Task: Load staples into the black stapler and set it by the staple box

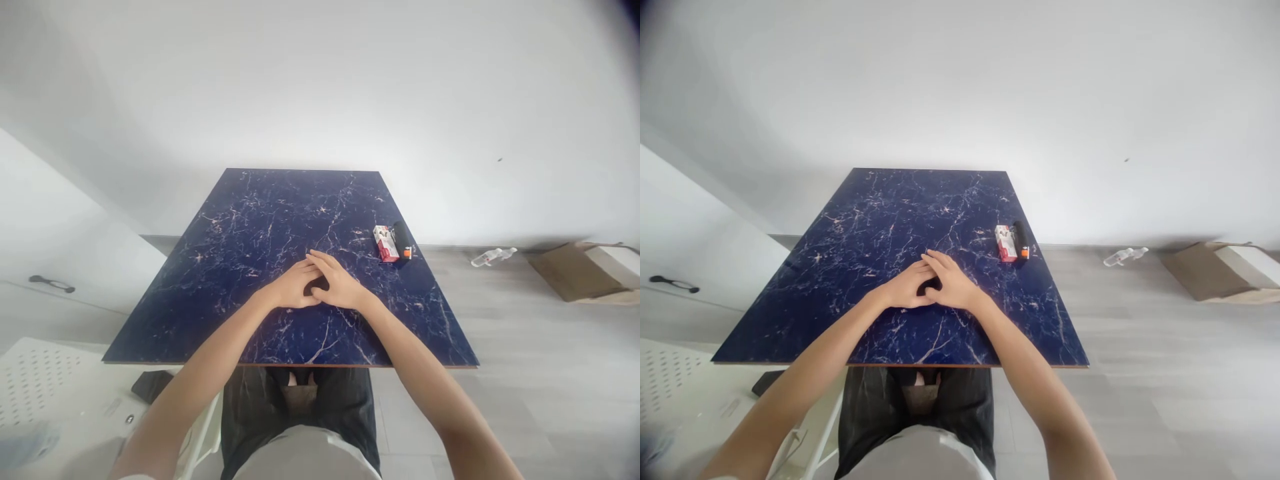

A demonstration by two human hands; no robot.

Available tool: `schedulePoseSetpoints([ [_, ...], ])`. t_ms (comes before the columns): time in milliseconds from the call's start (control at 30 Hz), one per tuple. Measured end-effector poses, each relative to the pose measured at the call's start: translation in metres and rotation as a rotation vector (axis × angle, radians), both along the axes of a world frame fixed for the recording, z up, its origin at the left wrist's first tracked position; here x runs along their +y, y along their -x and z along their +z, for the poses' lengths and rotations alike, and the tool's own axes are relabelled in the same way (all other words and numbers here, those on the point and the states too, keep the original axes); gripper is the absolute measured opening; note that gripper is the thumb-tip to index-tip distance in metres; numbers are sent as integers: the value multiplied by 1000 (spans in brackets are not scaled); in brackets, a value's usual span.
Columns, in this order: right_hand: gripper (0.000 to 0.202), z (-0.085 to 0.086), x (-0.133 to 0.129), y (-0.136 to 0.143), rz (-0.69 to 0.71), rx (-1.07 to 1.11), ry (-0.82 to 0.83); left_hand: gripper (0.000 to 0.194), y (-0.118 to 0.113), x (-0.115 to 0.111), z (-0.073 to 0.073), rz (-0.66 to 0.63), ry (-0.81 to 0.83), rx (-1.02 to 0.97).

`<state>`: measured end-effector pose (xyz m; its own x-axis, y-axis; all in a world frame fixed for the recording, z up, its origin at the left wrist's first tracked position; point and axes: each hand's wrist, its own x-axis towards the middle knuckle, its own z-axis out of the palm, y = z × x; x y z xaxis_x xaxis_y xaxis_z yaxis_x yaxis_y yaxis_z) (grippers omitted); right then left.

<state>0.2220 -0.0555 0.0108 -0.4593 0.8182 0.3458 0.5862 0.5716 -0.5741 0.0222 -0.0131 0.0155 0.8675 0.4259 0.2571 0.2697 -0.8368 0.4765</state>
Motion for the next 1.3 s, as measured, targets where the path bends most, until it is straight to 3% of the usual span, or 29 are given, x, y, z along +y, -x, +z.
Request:
schedulePoseSetpoints([
  [67, 86, -1, -4, 9, -35, 27, 37, 76, 19, -3, 5, 37, 68, 32],
  [133, 85, -4, -6, 16, -119, -8, 49, 71, 33, 0, 3, 192, 114, 64],
  [233, 72, -12, -5, 18, -163, -164, 54, 61, 43, 8, -8, 437, 78, 149],
  [300, 59, -15, -3, 16, -127, -249, 42, 61, 43, 11, -17, 502, 6, 223],
  [433, 53, -14, 0, 9, -70, -322, -12, 64, 40, 11, -24, 506, -73, 312],
  [633, 53, -13, 2, 5, -54, -316, -18, 52, 45, 6, -12, 408, -84, 306],
  [767, 57, -12, 1, 6, -53, -315, -3, 54, 45, 4, -7, 395, -60, 314],
  [1300, 60, -11, 1, 6, -49, -335, 8, 54, 42, 2, -5, 399, -22, 326],
])
